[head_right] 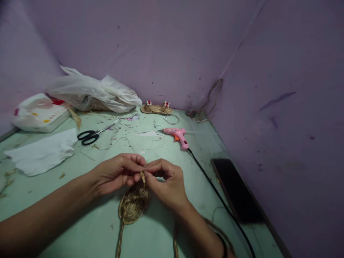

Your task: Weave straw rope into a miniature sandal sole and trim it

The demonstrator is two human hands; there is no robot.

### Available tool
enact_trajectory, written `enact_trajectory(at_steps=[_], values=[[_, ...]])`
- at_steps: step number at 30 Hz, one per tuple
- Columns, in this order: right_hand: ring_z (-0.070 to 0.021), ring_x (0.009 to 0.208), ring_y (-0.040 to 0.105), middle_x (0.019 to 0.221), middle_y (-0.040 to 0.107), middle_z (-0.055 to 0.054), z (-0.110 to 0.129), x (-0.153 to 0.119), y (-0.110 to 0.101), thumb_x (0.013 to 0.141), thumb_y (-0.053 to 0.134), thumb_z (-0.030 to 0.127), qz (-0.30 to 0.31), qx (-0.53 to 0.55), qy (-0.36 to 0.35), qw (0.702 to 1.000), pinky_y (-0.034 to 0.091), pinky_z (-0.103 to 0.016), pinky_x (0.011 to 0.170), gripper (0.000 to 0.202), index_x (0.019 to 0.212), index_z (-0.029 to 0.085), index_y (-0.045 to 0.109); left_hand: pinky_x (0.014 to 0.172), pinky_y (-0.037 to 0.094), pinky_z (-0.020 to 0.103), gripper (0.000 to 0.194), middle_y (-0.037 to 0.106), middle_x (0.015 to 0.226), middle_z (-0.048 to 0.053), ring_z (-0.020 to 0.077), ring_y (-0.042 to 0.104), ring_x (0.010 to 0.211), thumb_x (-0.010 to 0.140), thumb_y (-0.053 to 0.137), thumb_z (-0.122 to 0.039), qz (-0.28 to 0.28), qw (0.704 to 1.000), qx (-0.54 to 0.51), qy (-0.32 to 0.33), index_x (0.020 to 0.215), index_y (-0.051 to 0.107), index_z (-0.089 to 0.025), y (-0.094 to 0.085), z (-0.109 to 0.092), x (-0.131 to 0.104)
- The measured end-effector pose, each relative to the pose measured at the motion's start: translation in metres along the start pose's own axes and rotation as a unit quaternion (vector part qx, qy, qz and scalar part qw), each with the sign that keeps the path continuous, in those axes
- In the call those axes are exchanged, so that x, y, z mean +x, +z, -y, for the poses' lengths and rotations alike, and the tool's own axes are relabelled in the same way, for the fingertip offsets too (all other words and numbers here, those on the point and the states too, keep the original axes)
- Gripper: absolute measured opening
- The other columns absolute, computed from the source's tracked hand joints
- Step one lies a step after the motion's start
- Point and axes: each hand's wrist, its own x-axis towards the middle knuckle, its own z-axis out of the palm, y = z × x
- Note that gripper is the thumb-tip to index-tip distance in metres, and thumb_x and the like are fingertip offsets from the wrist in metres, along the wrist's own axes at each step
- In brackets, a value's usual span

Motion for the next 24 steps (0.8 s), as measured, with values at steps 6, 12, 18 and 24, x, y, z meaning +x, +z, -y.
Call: enact_trajectory(at_steps=[6, 12, 18, 24], values=[[-0.0155, 0.063, 0.062, 0.070, 0.067, -0.004, -0.006, -0.005, 0.002, 0.068, 0.061, 0.004, -0.046, -0.109, -0.181, 0.976, 0.051, -0.029, 0.058, 0.016, 0.071, 0.020, 0.063, 0.033, 0.038, 0.012, 0.009, 0.053, 0.041, 0.002, 0.0067, 0.048, 0.036, 0.063, 0.053, 0.000, -0.026, 0.998, 0.054, 0.033, 0.064, 0.055, -0.008, 0.000, 0.002, -0.002], [-0.0170, 0.064, 0.064, 0.072, 0.069, -0.005, -0.008, -0.006, 0.002, 0.070, 0.060, 0.004, -0.047, -0.131, -0.214, 0.967, 0.053, -0.030, 0.057, 0.019, 0.076, 0.021, 0.065, 0.031, 0.037, 0.014, 0.007, 0.054, 0.039, 0.002, 0.0076, 0.048, 0.034, 0.060, 0.055, -0.001, -0.022, 0.995, 0.093, 0.032, 0.061, 0.059, -0.007, -0.005, -0.002, 0.001], [-0.0168, 0.064, 0.065, 0.073, 0.069, -0.006, -0.007, -0.006, 0.000, 0.070, 0.060, 0.005, -0.034, -0.155, -0.230, 0.960, 0.053, -0.029, 0.056, 0.019, 0.078, 0.021, 0.065, 0.031, 0.034, 0.013, 0.008, 0.054, 0.042, 0.002, 0.0066, 0.047, 0.036, 0.057, 0.056, -0.003, -0.008, 0.996, 0.086, 0.014, 0.061, 0.062, -0.006, -0.009, -0.008, 0.002], [-0.0160, 0.064, 0.065, 0.074, 0.069, -0.005, -0.008, -0.006, -0.001, 0.071, 0.060, 0.006, -0.030, -0.192, -0.245, 0.950, 0.053, -0.027, 0.054, 0.018, 0.078, 0.022, 0.062, 0.031, 0.034, 0.013, 0.009, 0.054, 0.042, 0.001, 0.0065, 0.047, 0.036, 0.057, 0.055, -0.002, -0.003, 0.996, 0.091, 0.009, 0.062, 0.061, -0.007, -0.009, -0.009, 0.001]])
